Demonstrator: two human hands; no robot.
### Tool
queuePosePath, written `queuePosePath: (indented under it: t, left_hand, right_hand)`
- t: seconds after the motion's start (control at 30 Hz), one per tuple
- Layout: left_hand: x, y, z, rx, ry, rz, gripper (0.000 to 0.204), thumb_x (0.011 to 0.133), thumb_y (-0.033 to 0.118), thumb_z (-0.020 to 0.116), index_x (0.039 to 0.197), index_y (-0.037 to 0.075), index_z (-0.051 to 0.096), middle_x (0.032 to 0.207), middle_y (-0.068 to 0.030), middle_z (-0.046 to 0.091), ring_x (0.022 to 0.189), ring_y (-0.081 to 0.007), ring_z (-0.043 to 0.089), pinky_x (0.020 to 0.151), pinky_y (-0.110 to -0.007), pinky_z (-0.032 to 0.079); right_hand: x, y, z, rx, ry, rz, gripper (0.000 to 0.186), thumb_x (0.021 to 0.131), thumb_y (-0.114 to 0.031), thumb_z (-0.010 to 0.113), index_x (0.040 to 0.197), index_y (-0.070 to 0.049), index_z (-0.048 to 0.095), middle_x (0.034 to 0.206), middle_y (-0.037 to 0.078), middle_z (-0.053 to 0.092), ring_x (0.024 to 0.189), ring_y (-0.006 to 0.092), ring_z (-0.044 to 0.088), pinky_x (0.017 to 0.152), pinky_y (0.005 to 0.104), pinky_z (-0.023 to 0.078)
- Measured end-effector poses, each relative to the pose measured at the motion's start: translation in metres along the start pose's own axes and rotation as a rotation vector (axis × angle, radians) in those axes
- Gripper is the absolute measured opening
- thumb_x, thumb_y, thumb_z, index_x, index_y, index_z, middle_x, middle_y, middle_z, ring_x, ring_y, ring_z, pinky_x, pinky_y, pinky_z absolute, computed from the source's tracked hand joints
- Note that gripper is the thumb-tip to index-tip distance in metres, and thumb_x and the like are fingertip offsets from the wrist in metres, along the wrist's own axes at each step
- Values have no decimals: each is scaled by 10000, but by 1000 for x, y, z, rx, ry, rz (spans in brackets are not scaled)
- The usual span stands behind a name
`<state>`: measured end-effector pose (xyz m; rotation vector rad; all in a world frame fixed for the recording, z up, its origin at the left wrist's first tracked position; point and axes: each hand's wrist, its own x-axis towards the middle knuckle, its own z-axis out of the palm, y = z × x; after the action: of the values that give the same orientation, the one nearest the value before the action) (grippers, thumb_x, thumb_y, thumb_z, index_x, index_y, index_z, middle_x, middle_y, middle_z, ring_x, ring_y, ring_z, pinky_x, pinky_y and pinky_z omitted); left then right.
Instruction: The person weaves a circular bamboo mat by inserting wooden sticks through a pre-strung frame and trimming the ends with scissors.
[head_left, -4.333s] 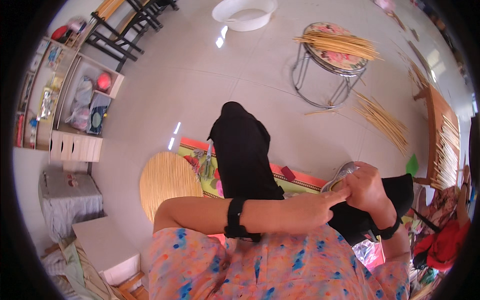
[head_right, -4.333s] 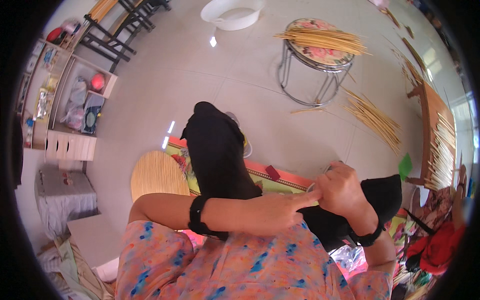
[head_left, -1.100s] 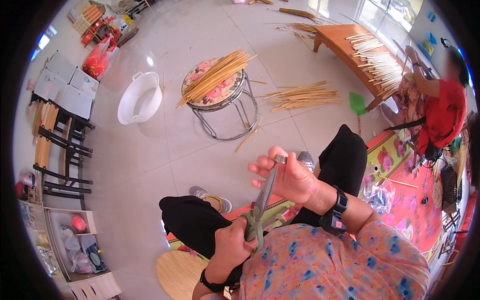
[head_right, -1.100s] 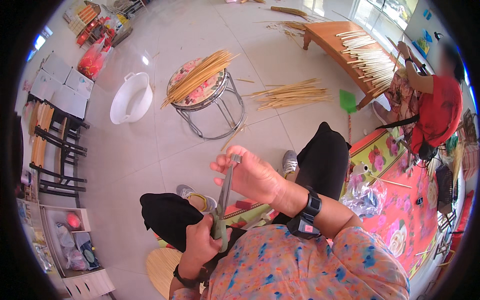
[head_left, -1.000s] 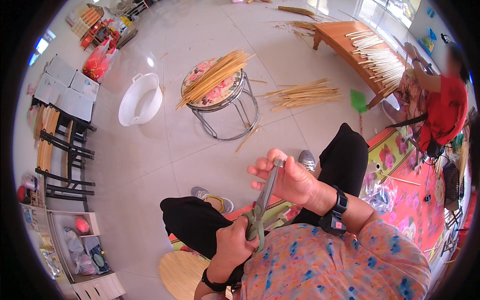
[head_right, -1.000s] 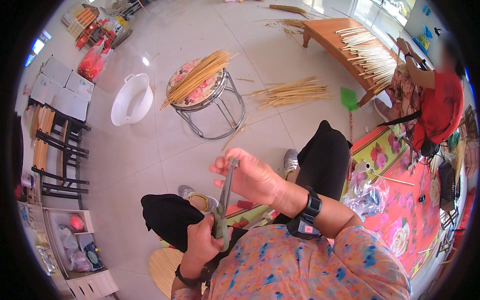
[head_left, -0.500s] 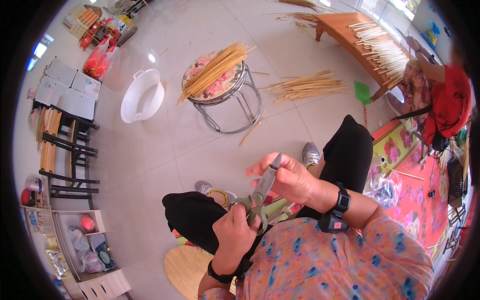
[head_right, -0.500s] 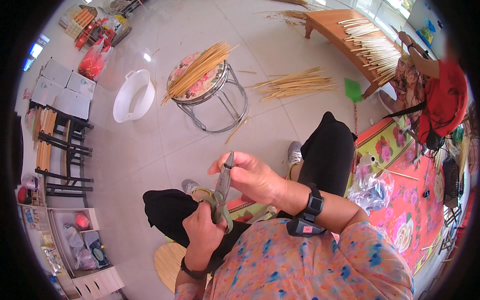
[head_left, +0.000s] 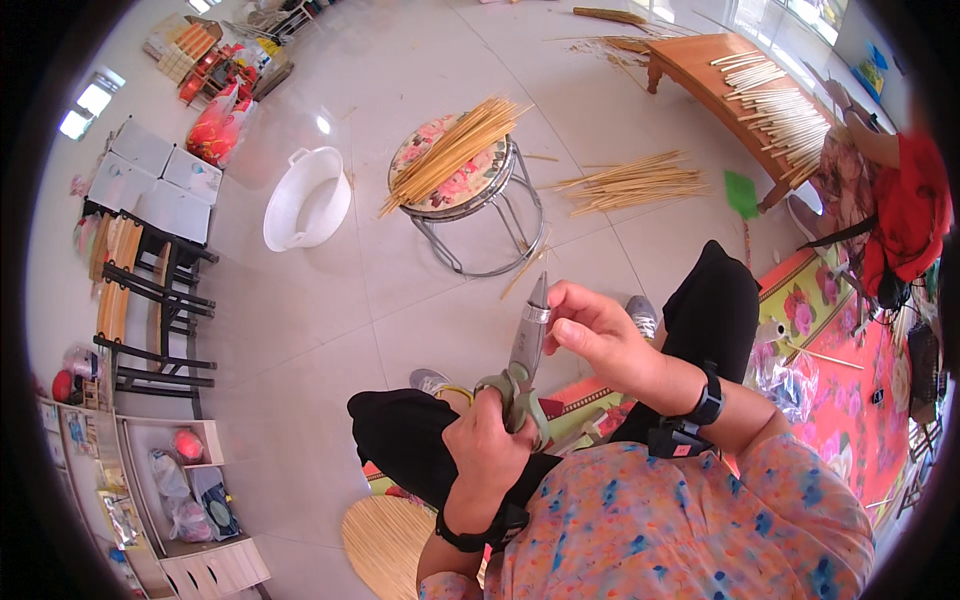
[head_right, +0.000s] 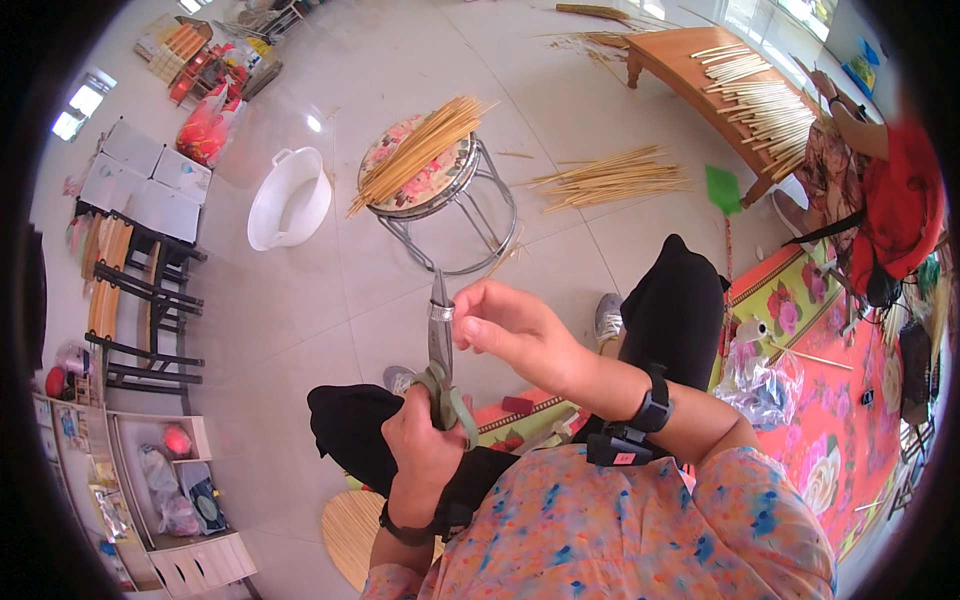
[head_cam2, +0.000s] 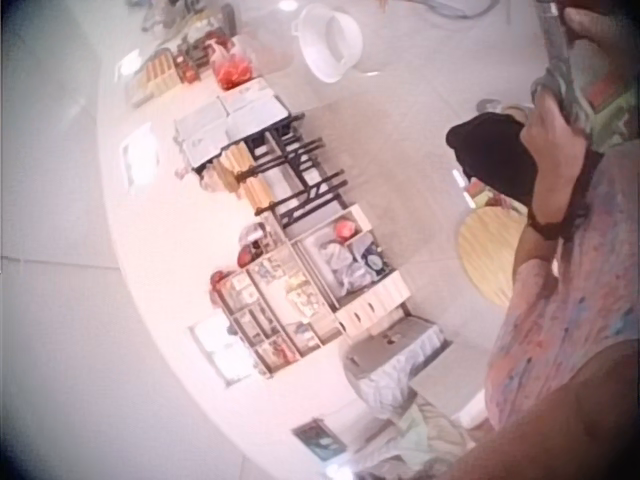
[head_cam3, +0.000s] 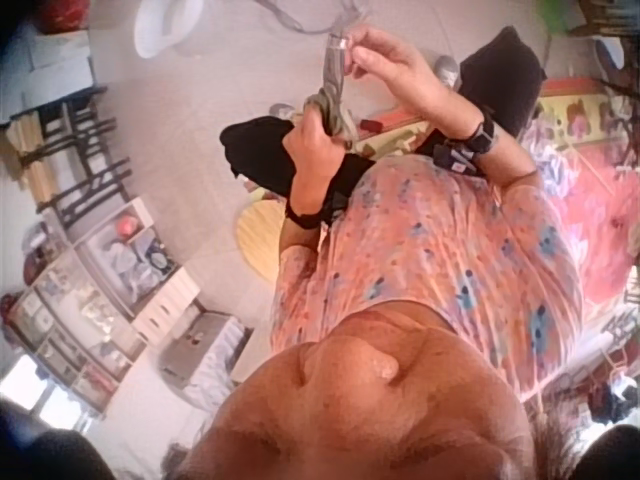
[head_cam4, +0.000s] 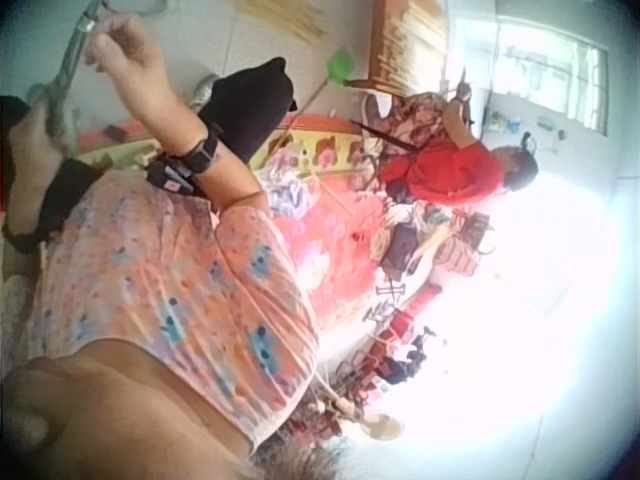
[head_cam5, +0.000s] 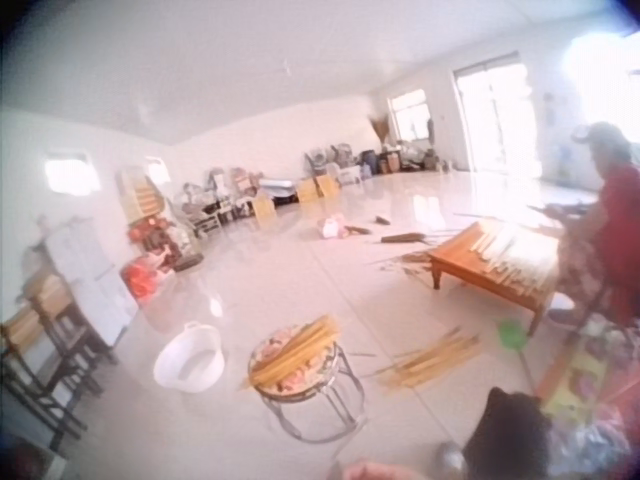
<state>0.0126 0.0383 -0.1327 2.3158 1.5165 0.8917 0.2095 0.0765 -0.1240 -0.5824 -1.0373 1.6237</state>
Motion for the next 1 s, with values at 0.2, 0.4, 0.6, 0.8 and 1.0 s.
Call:
queuePosePath:
  t: [0.2, 0.4, 0.6, 0.8, 1.0]
  left_hand:
    - [6, 4, 4, 36, 8, -22, 320, 672, 129, 793, 880, 25, 572, 667, -122, 600, 568, -322, 613, 510, -365, 488]
    - [5, 10, 8, 61, 11, -12, 327, 624, 108, 778, 866, 44, 567, 691, -117, 595, 574, -330, 603, 506, -393, 477]
    - [4, -1, 7, 164, 26, 71, 375, 612, 158, 799, 851, 68, 524, 666, -73, 592, 548, -294, 601, 465, -378, 466]
    - [1, 2, 20, 146, 55, 10, 357, 649, 188, 790, 852, 67, 522, 677, -82, 591, 548, -311, 594, 454, -393, 457]
    - [6, 1, 30, 113, 86, -48, 336, 654, 174, 801, 874, 51, 580, 645, -112, 596, 558, -333, 601, 496, -406, 469]
  right_hand:
    - [1, -8, 8, -162, 89, -123, 319, 973, -225, 536, 1205, -9, 499, 1067, 3, 542, 985, 96, 492, 895, 266, 409]
    - [9, -21, 8, -200, 81, -95, 248, 973, -208, 545, 1117, -10, 581, 1043, 13, 575, 972, 99, 500, 891, 284, 422]
    - [11, -30, -2, -302, -57, -87, 298, 966, -295, 549, 1074, -20, 590, 1044, 17, 580, 985, 104, 501, 894, 279, 397]
    - [18, -10, -6, -263, -12, -108, 304, 977, -307, 521, 1064, -24, 592, 1054, 34, 588, 1006, 125, 522, 923, 296, 407]
    - [26, -11, -10, -188, -29, -56, 203, 974, -190, 533, 1107, -42, 572, 1051, 24, 599, 992, 113, 521, 907, 306, 422]
